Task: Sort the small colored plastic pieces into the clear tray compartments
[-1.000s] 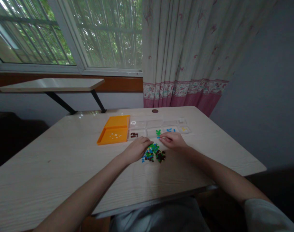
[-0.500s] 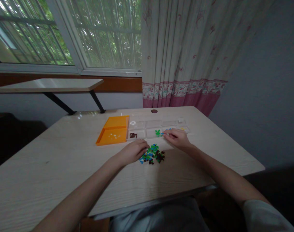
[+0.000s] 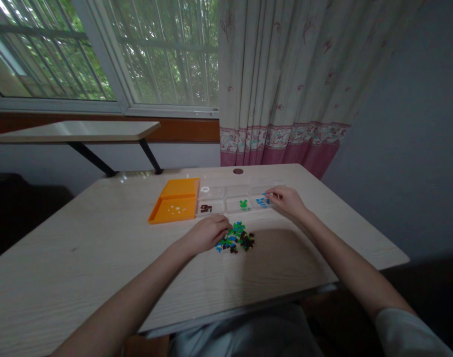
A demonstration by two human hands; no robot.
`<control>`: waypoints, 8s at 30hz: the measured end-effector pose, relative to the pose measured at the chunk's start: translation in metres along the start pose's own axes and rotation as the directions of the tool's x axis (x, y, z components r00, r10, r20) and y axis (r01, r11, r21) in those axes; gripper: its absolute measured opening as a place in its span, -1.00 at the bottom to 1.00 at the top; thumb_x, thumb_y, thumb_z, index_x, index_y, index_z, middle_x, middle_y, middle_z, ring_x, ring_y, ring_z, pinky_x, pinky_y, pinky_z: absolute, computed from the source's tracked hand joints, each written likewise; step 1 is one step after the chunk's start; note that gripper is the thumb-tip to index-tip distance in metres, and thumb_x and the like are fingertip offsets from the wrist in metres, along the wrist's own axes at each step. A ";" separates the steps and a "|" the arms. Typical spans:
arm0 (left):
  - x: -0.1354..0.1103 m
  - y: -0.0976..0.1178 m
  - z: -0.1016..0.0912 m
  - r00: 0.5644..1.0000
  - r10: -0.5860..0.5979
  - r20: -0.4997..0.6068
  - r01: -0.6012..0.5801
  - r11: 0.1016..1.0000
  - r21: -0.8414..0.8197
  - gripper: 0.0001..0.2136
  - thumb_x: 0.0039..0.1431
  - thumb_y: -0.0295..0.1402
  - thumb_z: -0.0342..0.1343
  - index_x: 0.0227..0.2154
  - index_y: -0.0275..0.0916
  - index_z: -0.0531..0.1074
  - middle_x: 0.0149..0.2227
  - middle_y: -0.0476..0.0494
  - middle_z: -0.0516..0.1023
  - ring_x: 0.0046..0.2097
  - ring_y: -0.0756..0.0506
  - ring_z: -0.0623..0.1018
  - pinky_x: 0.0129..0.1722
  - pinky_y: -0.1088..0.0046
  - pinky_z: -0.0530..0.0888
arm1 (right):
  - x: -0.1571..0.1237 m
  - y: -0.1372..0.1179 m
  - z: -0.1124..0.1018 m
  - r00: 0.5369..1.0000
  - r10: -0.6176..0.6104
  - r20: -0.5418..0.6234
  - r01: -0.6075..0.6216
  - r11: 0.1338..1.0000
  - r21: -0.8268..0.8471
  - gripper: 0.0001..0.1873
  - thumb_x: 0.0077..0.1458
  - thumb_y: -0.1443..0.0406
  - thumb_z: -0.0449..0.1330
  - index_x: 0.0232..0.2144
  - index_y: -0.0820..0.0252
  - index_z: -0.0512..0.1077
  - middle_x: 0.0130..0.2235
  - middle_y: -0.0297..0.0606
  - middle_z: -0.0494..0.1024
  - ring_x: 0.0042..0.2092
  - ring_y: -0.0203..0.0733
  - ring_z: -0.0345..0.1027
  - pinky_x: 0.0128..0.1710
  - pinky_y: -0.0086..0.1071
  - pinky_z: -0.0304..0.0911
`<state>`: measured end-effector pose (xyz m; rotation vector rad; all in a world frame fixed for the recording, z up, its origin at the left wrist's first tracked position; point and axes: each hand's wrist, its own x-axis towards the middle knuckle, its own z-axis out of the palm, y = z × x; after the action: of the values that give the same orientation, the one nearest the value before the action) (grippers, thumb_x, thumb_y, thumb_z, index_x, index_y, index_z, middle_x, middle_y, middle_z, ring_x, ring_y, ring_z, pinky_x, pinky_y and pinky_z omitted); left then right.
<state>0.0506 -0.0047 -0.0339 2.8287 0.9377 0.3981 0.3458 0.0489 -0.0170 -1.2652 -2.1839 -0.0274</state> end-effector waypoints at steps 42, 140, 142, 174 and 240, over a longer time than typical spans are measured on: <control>0.004 0.015 -0.008 0.982 0.015 -0.187 -0.017 1.000 -0.007 -0.89 0.11 -0.42 -0.06 -0.36 -0.28 0.35 -0.36 -0.14 0.43 -0.26 -0.08 0.39 -0.28 0.43 0.34 | -0.023 -0.096 0.044 0.944 -0.088 0.317 -0.063 0.898 0.435 -0.76 0.05 0.23 0.08 -0.38 0.22 0.51 -0.53 -0.35 0.46 -0.52 -0.39 0.17 -0.52 -0.53 0.03; 0.017 0.012 0.000 0.900 -0.410 -0.148 0.315 0.847 -0.429 -0.81 0.04 -0.38 0.00 -0.39 -0.28 0.51 -0.46 -0.08 0.43 -0.40 0.00 0.39 -0.41 0.54 0.28 | -0.018 -0.067 0.050 0.960 -0.080 0.268 -0.111 0.770 0.629 -0.68 -0.01 0.10 0.15 -0.34 0.26 0.46 -0.62 -0.46 0.16 -0.60 -0.46 -0.07 -0.64 -0.58 -0.12; 0.015 0.015 0.006 0.897 -0.429 -0.110 0.300 0.772 -0.561 -0.79 0.03 -0.35 0.01 -0.38 -0.32 0.51 -0.50 -0.06 0.40 -0.46 0.02 0.35 -0.48 0.56 0.24 | -0.020 -0.069 0.051 0.972 -0.085 0.220 -0.075 0.772 0.631 -0.66 -0.01 0.09 0.15 -0.34 0.25 0.47 -0.60 -0.43 0.21 -0.59 -0.45 -0.03 -0.63 -0.57 -0.08; 0.012 0.006 0.003 0.918 -0.388 -0.085 0.252 0.734 -0.631 -0.75 0.03 -0.26 0.04 -0.38 -0.35 0.49 -0.52 -0.08 0.44 -0.49 0.03 0.36 -0.51 0.56 0.27 | -0.023 -0.072 0.044 0.956 -0.212 -0.201 0.263 0.924 0.277 -0.78 0.07 0.18 0.10 -0.35 0.15 0.49 -0.52 -0.30 0.47 -0.50 -0.36 0.28 -0.46 -0.50 0.21; 0.010 0.003 0.004 0.977 -0.208 -0.055 0.204 0.976 -0.075 -0.83 0.08 -0.35 -0.02 -0.41 -0.25 0.45 -0.39 -0.10 0.48 -0.35 -0.03 0.44 -0.35 0.51 0.31 | -0.019 -0.072 0.054 0.971 -0.133 0.199 0.103 0.983 0.155 -0.85 0.06 0.28 0.09 -0.37 0.14 0.46 -0.45 -0.33 0.45 -0.39 -0.32 0.29 -0.37 -0.49 0.14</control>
<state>0.0608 -0.0010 -0.0349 2.6375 1.1922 0.4852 0.2687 0.0120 -0.0512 -1.0982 -2.3906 0.2213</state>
